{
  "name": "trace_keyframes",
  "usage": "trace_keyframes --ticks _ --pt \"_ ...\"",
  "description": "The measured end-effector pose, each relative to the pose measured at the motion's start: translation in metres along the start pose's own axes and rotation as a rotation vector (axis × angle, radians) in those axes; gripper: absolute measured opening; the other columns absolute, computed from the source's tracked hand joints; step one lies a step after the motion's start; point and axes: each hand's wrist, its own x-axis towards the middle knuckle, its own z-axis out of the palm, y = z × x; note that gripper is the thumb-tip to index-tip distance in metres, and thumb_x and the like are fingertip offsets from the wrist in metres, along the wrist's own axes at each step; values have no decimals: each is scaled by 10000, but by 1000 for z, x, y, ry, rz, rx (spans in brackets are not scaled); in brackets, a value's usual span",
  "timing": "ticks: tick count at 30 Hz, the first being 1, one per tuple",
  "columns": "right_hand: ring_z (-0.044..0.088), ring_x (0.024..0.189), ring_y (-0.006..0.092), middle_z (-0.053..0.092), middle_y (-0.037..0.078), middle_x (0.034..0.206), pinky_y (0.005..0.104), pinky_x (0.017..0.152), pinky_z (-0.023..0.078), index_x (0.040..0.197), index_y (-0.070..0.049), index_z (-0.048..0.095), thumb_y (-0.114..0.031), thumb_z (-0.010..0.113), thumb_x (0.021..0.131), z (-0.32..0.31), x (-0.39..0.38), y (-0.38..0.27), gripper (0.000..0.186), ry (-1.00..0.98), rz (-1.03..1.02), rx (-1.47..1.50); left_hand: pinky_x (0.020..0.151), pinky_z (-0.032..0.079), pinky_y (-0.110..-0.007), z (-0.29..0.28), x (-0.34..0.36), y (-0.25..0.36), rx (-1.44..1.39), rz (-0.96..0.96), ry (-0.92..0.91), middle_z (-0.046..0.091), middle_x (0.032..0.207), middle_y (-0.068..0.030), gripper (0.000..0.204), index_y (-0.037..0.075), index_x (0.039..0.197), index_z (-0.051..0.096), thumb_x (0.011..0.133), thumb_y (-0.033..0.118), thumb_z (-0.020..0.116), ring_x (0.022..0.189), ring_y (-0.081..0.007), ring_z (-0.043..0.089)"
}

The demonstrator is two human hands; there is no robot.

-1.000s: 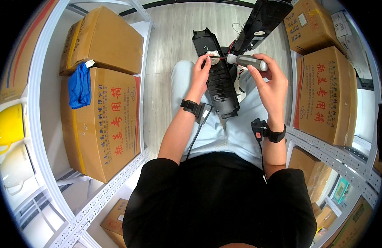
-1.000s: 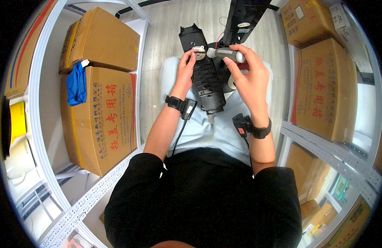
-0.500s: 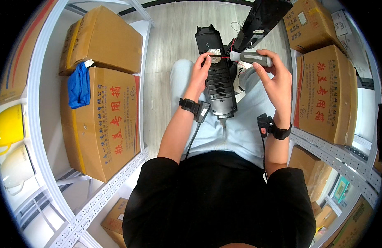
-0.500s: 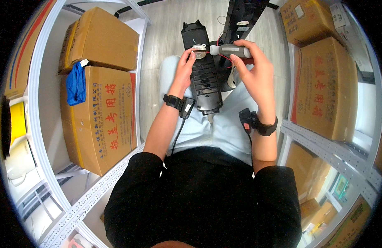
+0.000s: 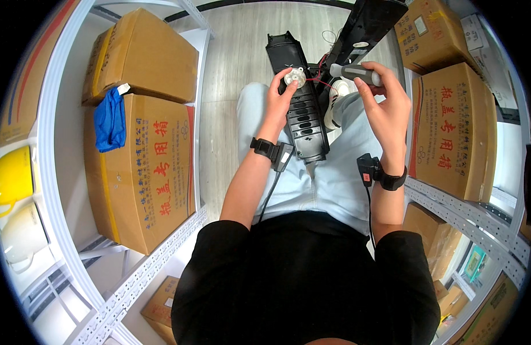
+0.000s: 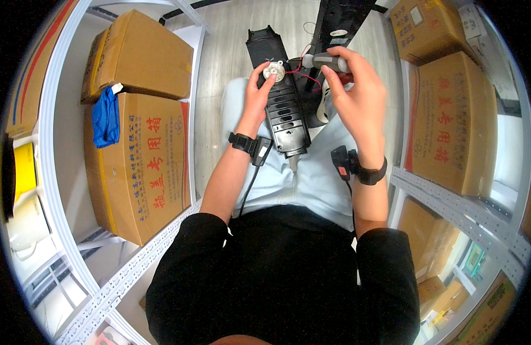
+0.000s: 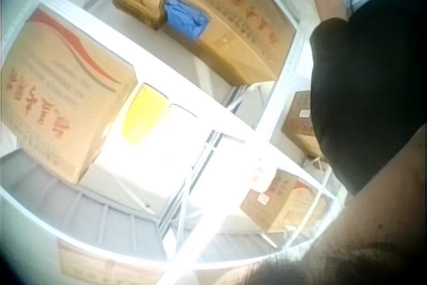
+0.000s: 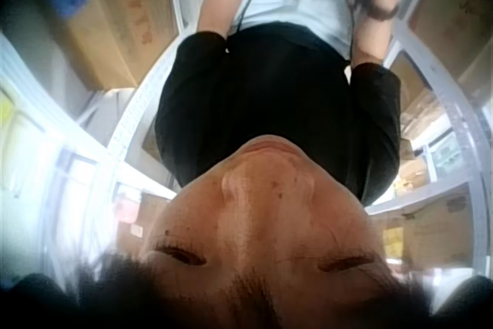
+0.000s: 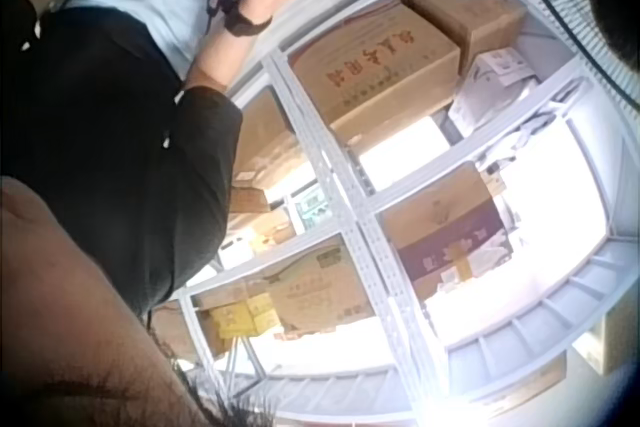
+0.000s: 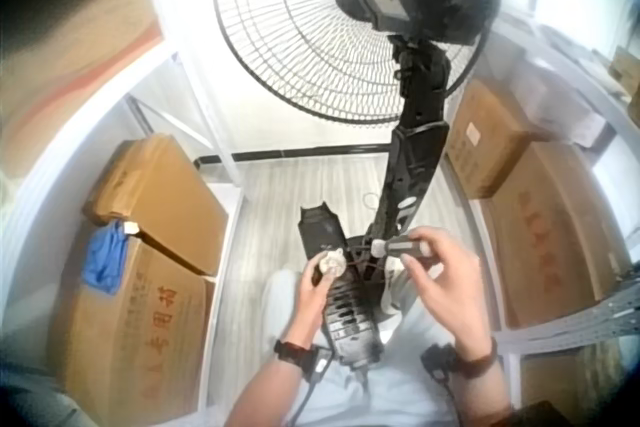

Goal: The person sits on the floor and uses a screwdriver to disassemble and reassemble the base of a standing fan. They remove the cover, unscrew internal components, separate the motor housing, and then reattach the parts and cover.

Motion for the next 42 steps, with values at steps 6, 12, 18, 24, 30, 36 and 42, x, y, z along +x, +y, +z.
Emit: trace_keyframes --ticks 6,12,18,24,30,36,42 --pt "676 692 147 677 80 934 265 588 520 1111 -69 657 -70 729 842 7 4 -5 278 -10 -51 -22 944 459 -290 -2 4 -7 -2 -4 -3 606 1208 -65 374 81 1277 583 915 107 675 1104 -148 568" --pt "684 701 169 672 90 917 284 605 528 1107 -68 651 -72 722 842 13 5 -5 275 -39 -61 -44 925 473 -287 -2 3 -6 19 -2 1 613 1193 -65 365 85 1271 586 916 94 672 1085 -144 578" --pt "673 684 175 673 88 915 291 622 530 1109 -80 648 -67 718 837 16 6 -7 281 -58 -43 -50 933 471 -287 -2 2 -6 50 6 -9 605 1212 -63 364 85 1270 585 917 88 668 1098 -147 576" --pt "663 665 191 670 81 900 304 615 534 1119 -130 652 -112 716 845 20 16 -8 282 -108 -138 -80 976 432 -294 -2 4 -8 32 -21 -36 600 1247 -51 366 76 1255 600 900 102 684 1141 -142 551" --pt "655 647 195 658 43 848 330 579 525 1146 -184 646 -266 743 841 30 33 -9 331 -87 -235 -183 966 438 -285 0 1 -3 63 -24 -93 608 1240 -48 361 61 1241 608 890 86 690 1131 -141 559" --pt "652 646 191 642 25 819 330 559 515 1157 -176 642 -332 750 830 43 47 5 377 9 -392 -371 952 453 -283 1 1 -5 48 -15 -64 613 1217 -55 358 59 1236 608 886 65 684 1103 -146 575" --pt "626 643 198 642 49 871 324 581 523 1217 -180 636 -333 752 832 50 46 12 430 13 -317 -66 916 479 -278 0 1 -4 -28 -71 -52 611 1203 -64 351 57 1231 604 888 59 676 1076 -143 588"
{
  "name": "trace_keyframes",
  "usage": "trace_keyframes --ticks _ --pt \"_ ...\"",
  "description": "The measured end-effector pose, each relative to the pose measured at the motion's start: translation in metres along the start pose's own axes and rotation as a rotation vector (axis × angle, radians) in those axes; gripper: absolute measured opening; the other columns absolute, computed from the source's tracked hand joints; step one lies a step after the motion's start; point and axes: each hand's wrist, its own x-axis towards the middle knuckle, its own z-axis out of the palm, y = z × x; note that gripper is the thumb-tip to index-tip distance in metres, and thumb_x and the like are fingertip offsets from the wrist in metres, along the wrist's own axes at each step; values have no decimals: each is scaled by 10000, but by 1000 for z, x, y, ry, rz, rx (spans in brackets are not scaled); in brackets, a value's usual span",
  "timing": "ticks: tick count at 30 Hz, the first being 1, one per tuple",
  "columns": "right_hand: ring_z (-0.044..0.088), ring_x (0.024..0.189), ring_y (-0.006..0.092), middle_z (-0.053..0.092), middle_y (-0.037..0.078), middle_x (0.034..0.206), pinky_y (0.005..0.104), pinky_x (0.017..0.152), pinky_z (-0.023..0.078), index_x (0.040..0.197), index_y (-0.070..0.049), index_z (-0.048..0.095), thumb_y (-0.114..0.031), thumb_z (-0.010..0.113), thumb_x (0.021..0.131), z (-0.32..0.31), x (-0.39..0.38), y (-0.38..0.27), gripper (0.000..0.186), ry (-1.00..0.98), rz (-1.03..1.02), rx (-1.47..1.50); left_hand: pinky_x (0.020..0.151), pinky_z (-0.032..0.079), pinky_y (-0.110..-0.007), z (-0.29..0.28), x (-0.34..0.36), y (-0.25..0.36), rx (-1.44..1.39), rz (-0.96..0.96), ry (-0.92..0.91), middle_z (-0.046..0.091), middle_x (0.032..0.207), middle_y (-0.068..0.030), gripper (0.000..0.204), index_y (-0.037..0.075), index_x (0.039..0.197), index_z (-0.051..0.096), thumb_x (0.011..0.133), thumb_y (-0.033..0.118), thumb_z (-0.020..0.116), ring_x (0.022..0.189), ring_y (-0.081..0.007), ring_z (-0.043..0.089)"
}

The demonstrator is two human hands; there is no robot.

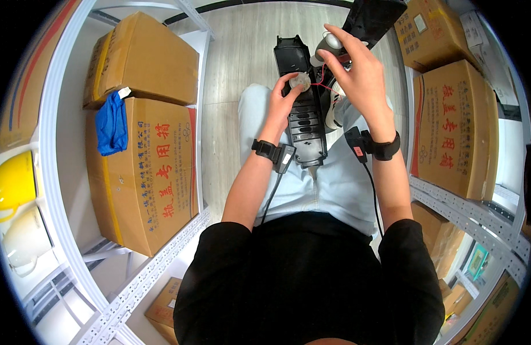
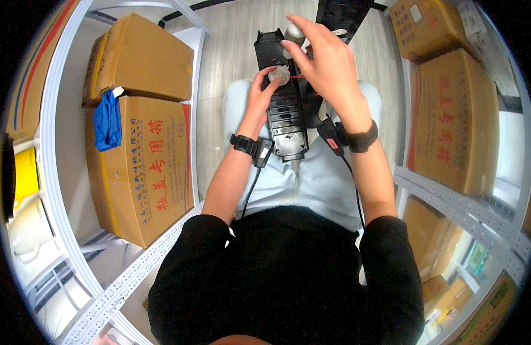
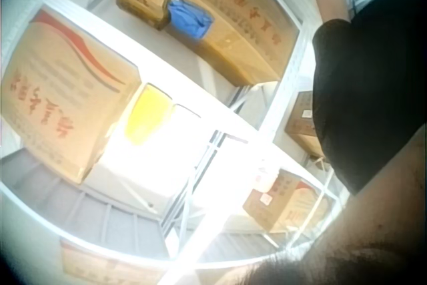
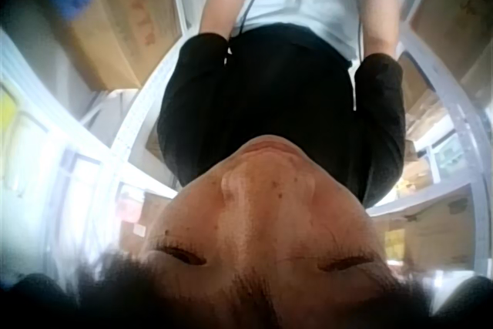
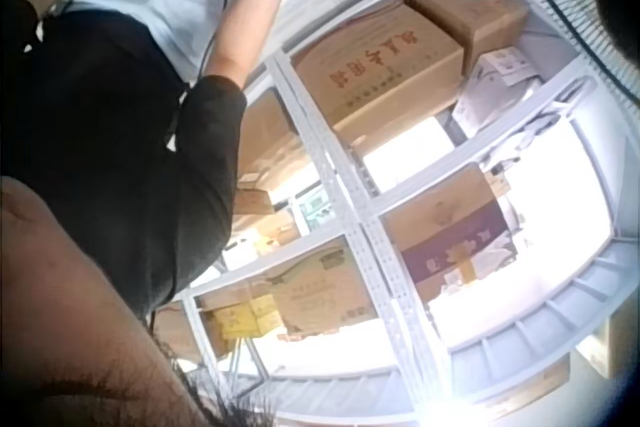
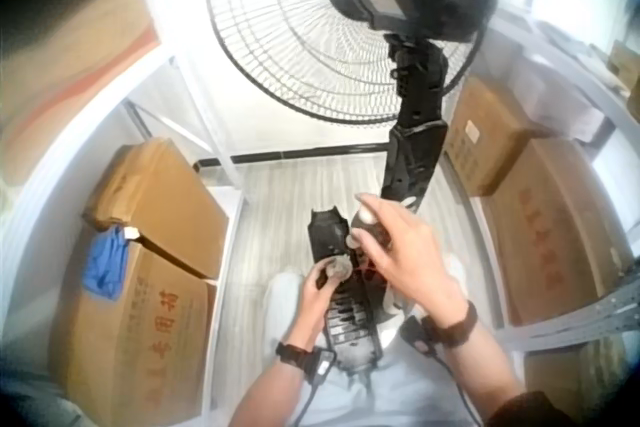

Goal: The person sits on the floor and uses a screwdriver to disassemble and reassemble the base of a standing fan. They remove the cover, unscrew internal components, separate the motor housing, and then reattach the parts and cover.

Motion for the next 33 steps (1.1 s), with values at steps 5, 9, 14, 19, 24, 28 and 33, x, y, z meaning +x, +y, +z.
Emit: trace_keyframes --ticks 5,9,14,19,24,28,33 --pt "643 670 200 656 58 982 332 605 538 1239 -191 633 -292 750 840 3 1 6 427 19 -28 -112 907 484 -281 2 -1 3 -2 -22 3 613 1196 -65 358 57 1238 598 888 63 675 1064 -143 594" --pt "613 633 181 636 38 957 315 589 530 1230 -225 647 -321 764 822 13 2 14 435 47 -12 155 899 490 -284 3 -1 0 40 -9 29 615 1192 -67 360 56 1240 593 891 74 677 1063 -147 596" --pt "628 751 188 632 68 1031 313 646 540 1273 -235 628 -293 754 837 6 -2 14 457 -54 90 -43 925 479 -295 6 -4 6 30 -49 18 600 1217 -72 382 58 1268 575 904 97 681 1088 -158 582" --pt "638 810 222 658 74 1048 354 720 533 1310 -240 603 -252 724 862 14 -4 19 463 74 31 114 916 482 -294 7 -2 3 -7 -55 7 599 1206 -84 382 52 1268 569 904 92 679 1071 -159 585" --pt "631 817 280 642 81 1110 358 746 532 1332 -254 585 -249 717 862 5 -7 24 488 -21 17 46 916 481 -286 4 0 -2 21 -26 5 607 1197 -80 369 48 1261 569 909 87 671 1068 -157 586" --pt "629 790 259 636 60 1030 354 723 534 1316 -269 596 -291 732 849 5 -7 21 487 70 -47 -38 940 468 -293 4 -1 0 54 -9 15 592 1215 -83 380 49 1276 557 915 93 664 1105 -163 566" --pt "625 831 234 620 57 972 359 734 536 1290 -284 616 -315 739 832 2 -3 16 475 56 -28 162 960 457 -300 4 -1 1 73 -14 15 576 1243 -79 380 54 1283 553 919 90 657 1125 -162 556"
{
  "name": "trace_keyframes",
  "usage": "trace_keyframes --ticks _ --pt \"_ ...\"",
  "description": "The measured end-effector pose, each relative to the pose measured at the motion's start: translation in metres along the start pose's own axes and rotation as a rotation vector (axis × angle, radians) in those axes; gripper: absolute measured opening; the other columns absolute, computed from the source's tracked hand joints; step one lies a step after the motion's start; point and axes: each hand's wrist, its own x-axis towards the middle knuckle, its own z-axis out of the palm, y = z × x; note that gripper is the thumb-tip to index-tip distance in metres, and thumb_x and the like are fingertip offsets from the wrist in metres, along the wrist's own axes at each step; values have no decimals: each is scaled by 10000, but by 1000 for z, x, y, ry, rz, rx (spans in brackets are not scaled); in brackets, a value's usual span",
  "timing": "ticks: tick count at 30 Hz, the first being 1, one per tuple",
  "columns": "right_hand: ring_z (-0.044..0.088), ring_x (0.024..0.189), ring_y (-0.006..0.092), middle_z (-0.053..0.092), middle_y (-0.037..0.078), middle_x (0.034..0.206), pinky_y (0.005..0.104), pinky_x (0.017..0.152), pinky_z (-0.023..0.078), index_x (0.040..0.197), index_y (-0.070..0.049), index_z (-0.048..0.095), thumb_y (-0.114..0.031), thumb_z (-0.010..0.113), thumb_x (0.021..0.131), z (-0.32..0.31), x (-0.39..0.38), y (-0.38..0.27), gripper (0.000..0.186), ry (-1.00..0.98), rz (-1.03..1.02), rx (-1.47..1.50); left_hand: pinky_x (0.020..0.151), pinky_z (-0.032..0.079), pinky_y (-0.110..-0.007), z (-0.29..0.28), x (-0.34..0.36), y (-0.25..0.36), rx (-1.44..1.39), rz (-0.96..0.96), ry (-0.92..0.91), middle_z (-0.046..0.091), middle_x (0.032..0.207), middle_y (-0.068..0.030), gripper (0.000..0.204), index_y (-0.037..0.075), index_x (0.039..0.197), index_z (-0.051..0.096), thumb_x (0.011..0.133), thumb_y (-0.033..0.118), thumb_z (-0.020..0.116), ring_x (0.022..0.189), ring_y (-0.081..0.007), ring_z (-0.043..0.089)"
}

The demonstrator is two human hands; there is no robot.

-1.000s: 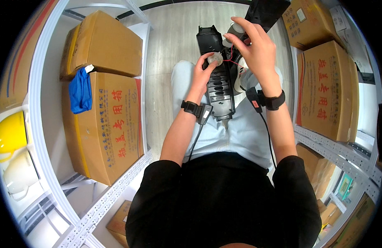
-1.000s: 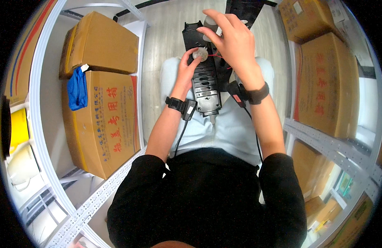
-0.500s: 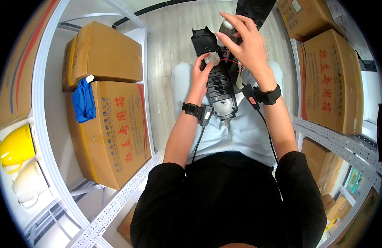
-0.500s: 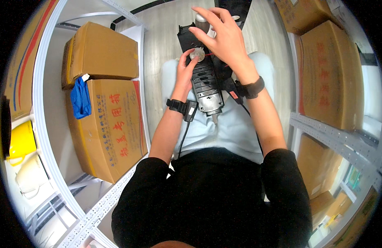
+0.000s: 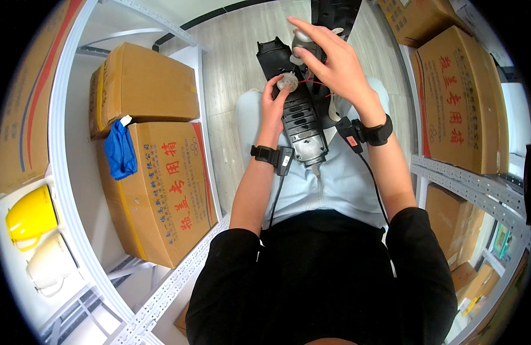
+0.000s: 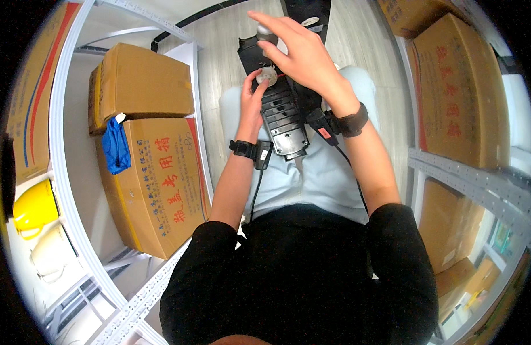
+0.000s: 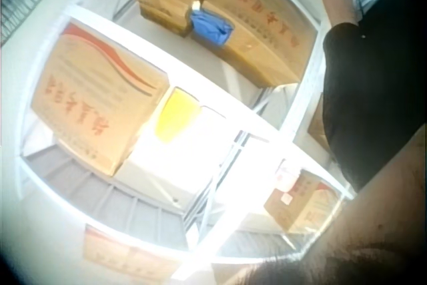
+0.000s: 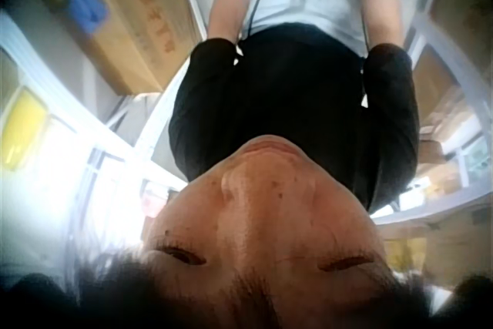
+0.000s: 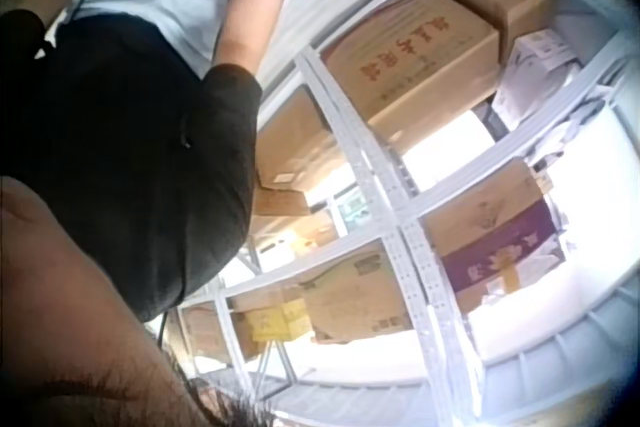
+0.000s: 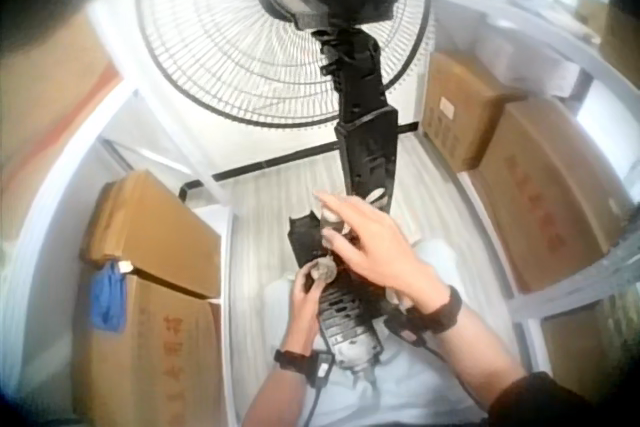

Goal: The person sits on the floor and uses a screwdriver to disassemble and reassemble the base of a standing fan. They remove the cover, unscrew internal components, separate the motor housing, and then reattach the parts and cover.

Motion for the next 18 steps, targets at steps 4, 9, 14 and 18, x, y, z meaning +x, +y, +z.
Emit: trace_keyframes --ticks 4,9,14,18 --pt "638 937 261 633 91 1019 382 815 534 1317 -280 596 -229 695 862 -8 -2 -6 469 -143 92 -207 942 462 -282 3 -3 2 -30 13 17 614 1197 -78 356 47 1249 578 904 58 665 1081 -157 582" --pt "646 852 245 628 62 944 370 714 546 1284 -284 617 -317 725 841 0 -1 -2 457 23 -50 -17 947 461 -284 4 -2 3 -68 -7 12 615 1197 -74 358 44 1250 577 903 51 664 1083 -156 582" --pt "646 899 287 640 108 996 390 777 547 1318 -275 592 -198 668 877 -9 4 -15 454 -228 94 -228 949 461 -286 2 -2 0 -45 9 10 615 1198 -73 355 44 1245 582 900 51 667 1086 -157 580" --pt "652 820 285 636 91 955 376 716 553 1317 -282 587 -240 686 866 -6 6 -14 463 -119 19 -236 951 460 -286 3 -1 -1 -7 15 19 615 1200 -72 349 42 1238 587 899 54 670 1090 -158 578"
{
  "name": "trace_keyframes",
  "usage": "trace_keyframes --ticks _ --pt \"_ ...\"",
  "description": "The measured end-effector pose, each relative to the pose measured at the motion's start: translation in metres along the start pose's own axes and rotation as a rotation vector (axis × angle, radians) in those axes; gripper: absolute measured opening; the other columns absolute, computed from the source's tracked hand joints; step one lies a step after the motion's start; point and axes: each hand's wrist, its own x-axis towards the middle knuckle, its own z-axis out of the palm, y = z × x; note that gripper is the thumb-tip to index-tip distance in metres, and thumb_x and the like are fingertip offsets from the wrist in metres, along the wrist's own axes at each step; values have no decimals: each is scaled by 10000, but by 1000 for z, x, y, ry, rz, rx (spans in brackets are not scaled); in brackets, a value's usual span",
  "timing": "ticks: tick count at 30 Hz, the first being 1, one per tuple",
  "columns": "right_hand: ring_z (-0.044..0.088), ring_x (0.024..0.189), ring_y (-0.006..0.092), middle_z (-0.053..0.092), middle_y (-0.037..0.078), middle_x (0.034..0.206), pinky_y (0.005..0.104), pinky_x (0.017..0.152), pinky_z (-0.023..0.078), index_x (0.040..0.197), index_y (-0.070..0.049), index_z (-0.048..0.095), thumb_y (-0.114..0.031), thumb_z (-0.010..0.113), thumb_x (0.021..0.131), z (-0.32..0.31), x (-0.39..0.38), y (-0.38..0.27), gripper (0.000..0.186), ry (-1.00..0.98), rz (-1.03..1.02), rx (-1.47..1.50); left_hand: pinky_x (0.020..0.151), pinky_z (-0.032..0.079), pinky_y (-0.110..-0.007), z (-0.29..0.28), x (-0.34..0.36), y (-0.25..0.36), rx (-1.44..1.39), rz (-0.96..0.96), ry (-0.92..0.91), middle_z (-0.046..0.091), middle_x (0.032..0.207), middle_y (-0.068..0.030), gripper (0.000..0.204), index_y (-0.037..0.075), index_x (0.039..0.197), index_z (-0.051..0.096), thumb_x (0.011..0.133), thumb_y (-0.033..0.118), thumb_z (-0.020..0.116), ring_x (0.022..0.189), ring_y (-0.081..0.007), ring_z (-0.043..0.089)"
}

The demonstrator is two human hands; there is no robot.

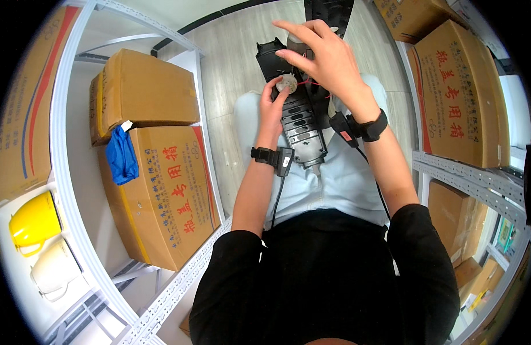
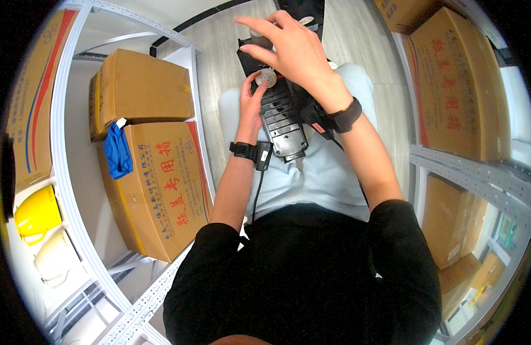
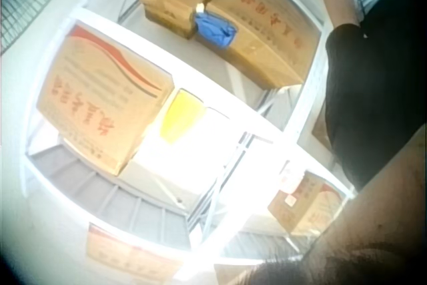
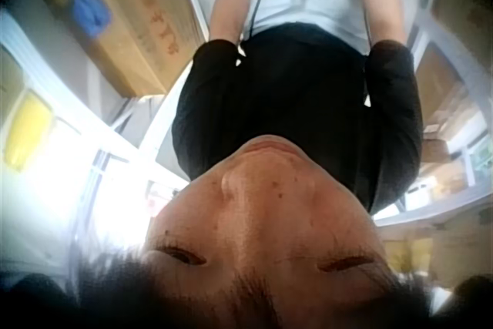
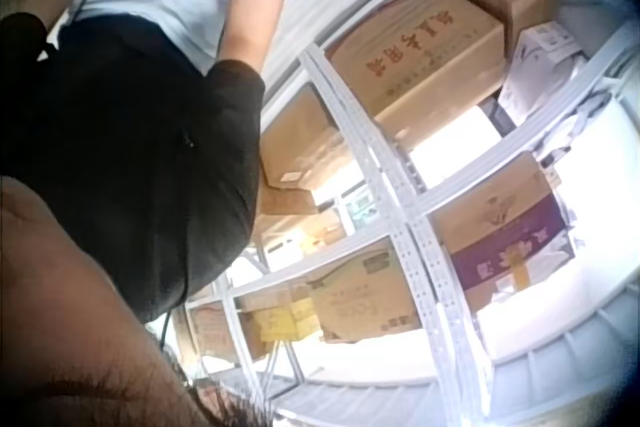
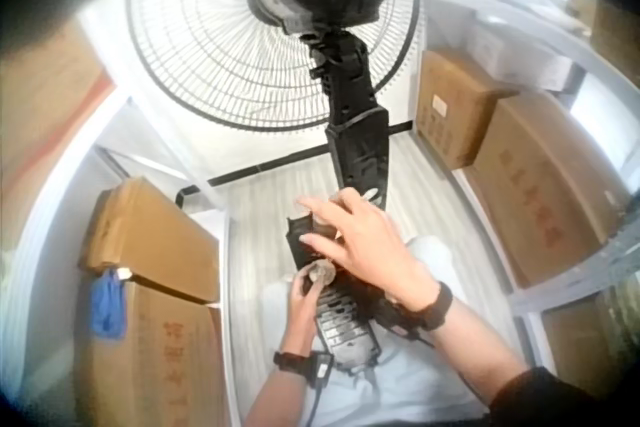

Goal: The person sits on the floor and uses a screwdriver to disassemble and reassemble the base of a standing fan. They remove the cover, unscrew internal components, separate the motor housing, and then reattach the parts and cover.

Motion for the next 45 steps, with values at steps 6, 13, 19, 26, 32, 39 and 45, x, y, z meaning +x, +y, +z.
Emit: trace_keyframes --ticks 6,13,19,26,32,39,45 --pt "657 806 276 624 74 966 368 698 560 1307 -284 592 -314 710 851 6 -1 7 472 51 -8 103 954 456 -286 4 -4 8 -23 -13 -10 616 1202 -66 351 49 1237 590 897 62 676 1094 -155 577" --pt "660 801 284 620 80 943 385 693 560 1302 -287 594 -318 700 863 5 -4 4 453 99 4 113 937 465 -282 1 -1 1 -4 -3 1 625 1188 -70 349 52 1233 593 896 61 680 1079 -154 588" --pt "652 812 287 614 84 1016 385 699 549 1330 -270 568 -327 704 858 -2 -1 2 494 -78 80 -36 939 462 -282 1 -3 5 -20 -17 -18 627 1180 -68 347 53 1230 595 894 58 680 1077 -150 584" --pt "640 783 286 595 85 903 384 691 545 1326 -272 566 -342 707 857 6 -6 12 494 91 19 191 942 461 -283 2 -2 4 -30 -14 -7 624 1185 -66 341 53 1231 594 898 50 668 1078 -150 585" --pt "626 911 331 620 122 1030 415 813 527 1369 -223 526 -253 680 869 -16 1 -6 524 -262 231 -86 941 465 -284 4 -5 8 0 -9 -6 621 1191 -74 349 52 1241 583 901 49 662 1081 -155 587" --pt "637 763 306 601 94 944 411 683 543 1325 -259 565 -360 716 844 8 -6 11 514 107 -36 260 938 467 -281 6 -4 9 -3 -18 -6 620 1191 -74 348 52 1242 583 903 50 660 1081 -153 586" --pt "628 855 317 585 130 928 389 788 531 1366 -262 531 -205 666 875 -4 -1 1 513 -142 123 -7 935 466 -281 1 -3 4 37 10 -12 620 1191 -75 348 52 1239 586 900 55 668 1087 -152 582"
